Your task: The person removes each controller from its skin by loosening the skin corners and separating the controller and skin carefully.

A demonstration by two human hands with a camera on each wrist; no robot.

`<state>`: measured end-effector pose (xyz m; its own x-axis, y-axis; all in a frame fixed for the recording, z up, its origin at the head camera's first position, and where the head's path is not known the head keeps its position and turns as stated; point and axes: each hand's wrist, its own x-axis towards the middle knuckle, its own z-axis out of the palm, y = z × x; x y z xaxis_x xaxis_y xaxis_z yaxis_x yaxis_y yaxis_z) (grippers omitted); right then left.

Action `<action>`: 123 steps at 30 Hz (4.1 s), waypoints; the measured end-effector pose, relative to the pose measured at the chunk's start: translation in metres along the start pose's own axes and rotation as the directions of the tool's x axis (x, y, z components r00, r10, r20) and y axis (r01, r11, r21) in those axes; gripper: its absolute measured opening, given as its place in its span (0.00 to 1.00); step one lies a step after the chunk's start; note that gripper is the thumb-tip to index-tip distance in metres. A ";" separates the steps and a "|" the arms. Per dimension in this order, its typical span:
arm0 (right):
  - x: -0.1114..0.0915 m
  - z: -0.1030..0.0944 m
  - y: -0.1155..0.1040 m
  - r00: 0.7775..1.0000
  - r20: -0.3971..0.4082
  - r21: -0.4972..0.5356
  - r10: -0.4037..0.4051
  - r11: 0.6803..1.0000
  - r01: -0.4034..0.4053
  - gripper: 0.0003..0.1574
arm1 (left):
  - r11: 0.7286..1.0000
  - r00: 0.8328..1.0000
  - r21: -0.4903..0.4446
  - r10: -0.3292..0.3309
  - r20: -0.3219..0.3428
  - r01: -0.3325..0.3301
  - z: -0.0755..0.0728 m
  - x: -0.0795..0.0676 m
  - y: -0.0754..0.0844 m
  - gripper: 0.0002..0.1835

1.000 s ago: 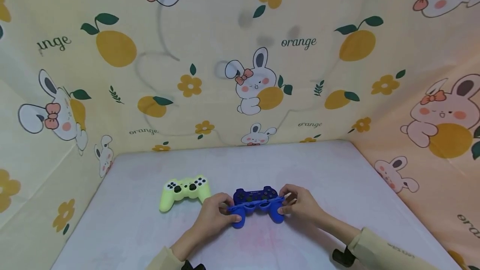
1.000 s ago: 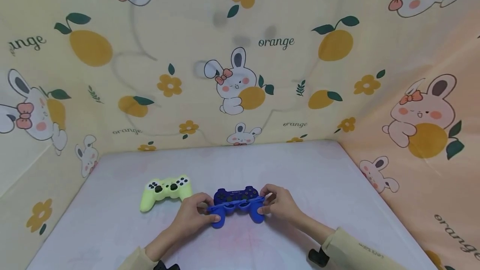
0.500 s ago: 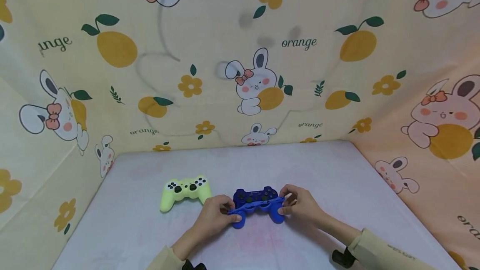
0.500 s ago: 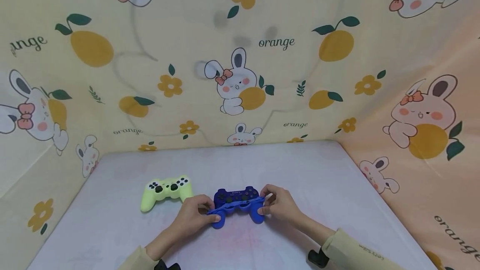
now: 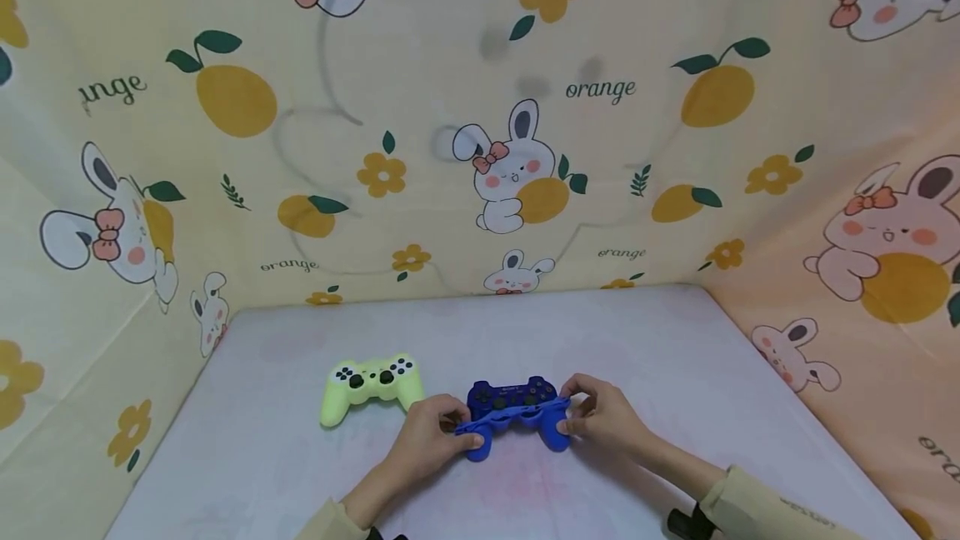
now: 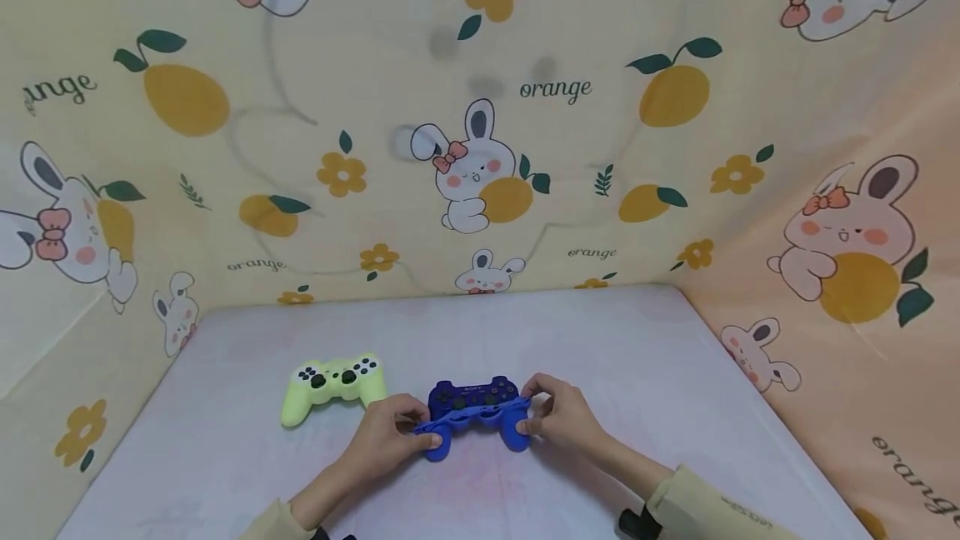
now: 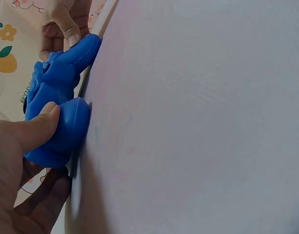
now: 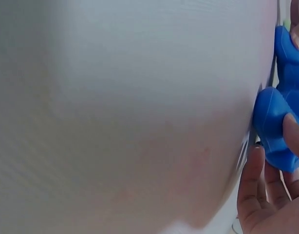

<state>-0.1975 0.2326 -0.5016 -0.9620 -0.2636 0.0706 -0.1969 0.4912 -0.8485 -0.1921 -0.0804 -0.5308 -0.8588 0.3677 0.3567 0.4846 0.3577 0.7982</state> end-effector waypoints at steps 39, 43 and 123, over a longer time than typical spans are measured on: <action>0.002 0.001 0.003 0.978 0.124 -0.095 -0.167 0.979 0.179 0.45 | 0.880 0.981 0.449 0.080 0.175 -0.152 -0.005 0.008 0.011 0.34; 0.003 0.003 0.001 0.978 0.133 -0.108 -0.159 0.979 0.174 0.48 | 0.901 0.982 0.420 0.028 0.188 -0.106 -0.007 0.007 0.012 0.38; 0.001 0.015 0.000 1.000 0.009 -0.024 0.028 0.999 -0.028 0.45 | 0.916 0.969 0.319 0.218 0.113 -0.243 -0.005 -0.002 -0.005 0.18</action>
<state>-0.1961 0.2198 -0.5098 -0.9654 -0.2574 0.0415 -0.1742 0.5185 -0.8372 -0.1933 -0.0876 -0.5333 -0.7083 0.5313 0.4648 0.7056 0.5120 0.4899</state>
